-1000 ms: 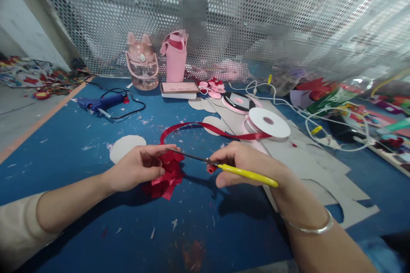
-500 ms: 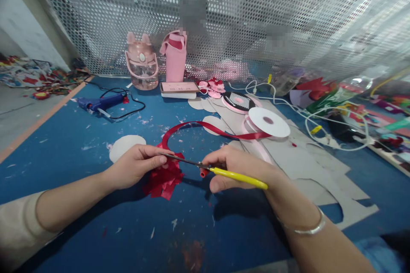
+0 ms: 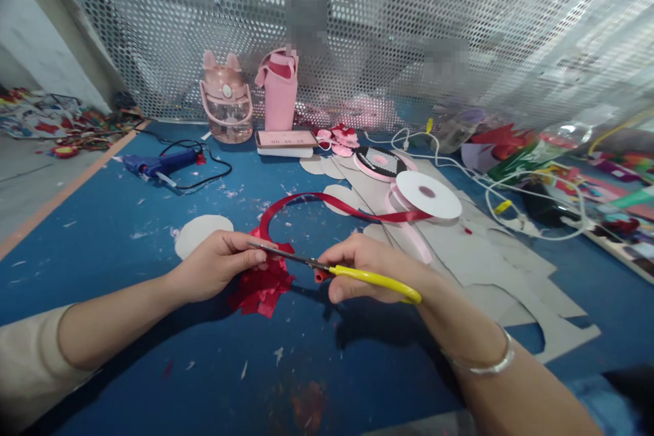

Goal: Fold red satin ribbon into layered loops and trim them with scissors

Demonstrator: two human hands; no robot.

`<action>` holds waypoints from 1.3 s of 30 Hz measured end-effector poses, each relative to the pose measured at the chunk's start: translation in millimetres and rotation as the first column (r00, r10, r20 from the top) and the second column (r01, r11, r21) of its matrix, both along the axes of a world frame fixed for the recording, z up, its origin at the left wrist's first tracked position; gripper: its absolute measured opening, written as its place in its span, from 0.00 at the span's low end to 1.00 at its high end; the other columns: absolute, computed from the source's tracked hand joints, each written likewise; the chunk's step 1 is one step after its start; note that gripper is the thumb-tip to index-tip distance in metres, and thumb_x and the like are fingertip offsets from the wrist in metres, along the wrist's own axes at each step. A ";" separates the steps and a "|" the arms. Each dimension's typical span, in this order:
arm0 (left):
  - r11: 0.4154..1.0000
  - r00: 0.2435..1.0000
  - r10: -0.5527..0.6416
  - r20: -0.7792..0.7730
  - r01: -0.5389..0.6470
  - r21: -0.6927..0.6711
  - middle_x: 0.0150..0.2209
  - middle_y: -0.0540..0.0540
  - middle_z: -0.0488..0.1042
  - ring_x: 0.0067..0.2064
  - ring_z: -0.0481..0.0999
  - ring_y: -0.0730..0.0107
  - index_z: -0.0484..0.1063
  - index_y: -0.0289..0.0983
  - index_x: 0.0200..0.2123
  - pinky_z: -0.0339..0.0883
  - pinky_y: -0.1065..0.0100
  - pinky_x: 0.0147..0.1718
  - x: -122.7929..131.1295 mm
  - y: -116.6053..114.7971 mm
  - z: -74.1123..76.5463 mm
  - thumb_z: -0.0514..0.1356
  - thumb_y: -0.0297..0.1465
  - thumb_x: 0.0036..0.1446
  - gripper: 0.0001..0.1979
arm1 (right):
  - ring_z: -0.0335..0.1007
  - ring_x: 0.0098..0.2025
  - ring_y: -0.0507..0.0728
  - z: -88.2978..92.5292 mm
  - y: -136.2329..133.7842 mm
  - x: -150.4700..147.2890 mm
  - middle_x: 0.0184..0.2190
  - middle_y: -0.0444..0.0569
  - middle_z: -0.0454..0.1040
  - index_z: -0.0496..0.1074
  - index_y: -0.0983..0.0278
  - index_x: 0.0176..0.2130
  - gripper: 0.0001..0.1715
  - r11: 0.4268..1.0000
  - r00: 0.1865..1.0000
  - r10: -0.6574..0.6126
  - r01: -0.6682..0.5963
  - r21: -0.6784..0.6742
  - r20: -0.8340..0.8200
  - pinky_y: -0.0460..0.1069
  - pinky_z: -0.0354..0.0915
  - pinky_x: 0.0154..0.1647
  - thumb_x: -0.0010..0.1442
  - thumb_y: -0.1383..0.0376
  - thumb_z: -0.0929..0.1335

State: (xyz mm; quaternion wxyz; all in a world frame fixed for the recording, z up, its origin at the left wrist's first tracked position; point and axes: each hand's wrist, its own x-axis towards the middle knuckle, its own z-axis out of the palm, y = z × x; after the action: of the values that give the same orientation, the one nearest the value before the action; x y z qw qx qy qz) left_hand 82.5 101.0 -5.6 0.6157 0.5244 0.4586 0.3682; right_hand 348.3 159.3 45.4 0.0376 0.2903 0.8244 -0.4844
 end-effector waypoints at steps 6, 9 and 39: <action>1.000 0.999 0.006 0.043 -0.006 0.020 0.26 0.49 0.78 0.28 0.69 0.75 0.82 0.37 0.35 0.60 0.73 0.30 -1.3 0.8 -3.4 0.63 0.34 0.54 0.09 | 0.50 0.25 0.49 -1.6 -2.2 -4.2 0.23 0.41 0.59 0.75 0.69 0.38 0.41 1.000 0.999 -0.020 0.020 0.002 -0.025 0.45 0.47 0.24 0.51 0.34 0.65; 0.999 0.999 0.033 0.029 -0.033 0.020 0.26 0.49 0.77 0.27 0.69 0.75 0.81 0.35 0.31 0.61 0.73 0.29 -1.1 1.6 -3.1 0.63 0.35 0.54 0.09 | 0.50 0.25 0.49 -1.9 -5.3 -6.6 0.24 0.40 0.59 0.72 0.68 0.39 0.41 0.992 0.996 -0.059 0.051 -0.116 -0.062 0.44 0.47 0.23 0.48 0.33 0.67; 0.983 0.966 0.139 0.218 -0.107 -0.152 0.39 0.44 0.83 0.39 0.80 0.66 0.81 0.38 0.41 0.72 0.65 0.43 0.0 -0.2 -3.1 0.71 0.33 0.45 0.17 | 0.66 0.31 0.52 -0.8 -1.7 11.5 0.33 0.47 0.69 0.65 0.61 0.52 0.24 0.915 0.883 -0.379 0.402 0.029 -0.279 0.44 0.64 0.28 0.59 0.57 0.71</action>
State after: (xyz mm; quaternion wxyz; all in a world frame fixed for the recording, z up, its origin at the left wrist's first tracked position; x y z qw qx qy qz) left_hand 82.5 100.8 -8.7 0.6751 0.4053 0.4410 0.4306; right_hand 359.8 157.6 44.6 -0.1847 0.3837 0.7664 -0.4809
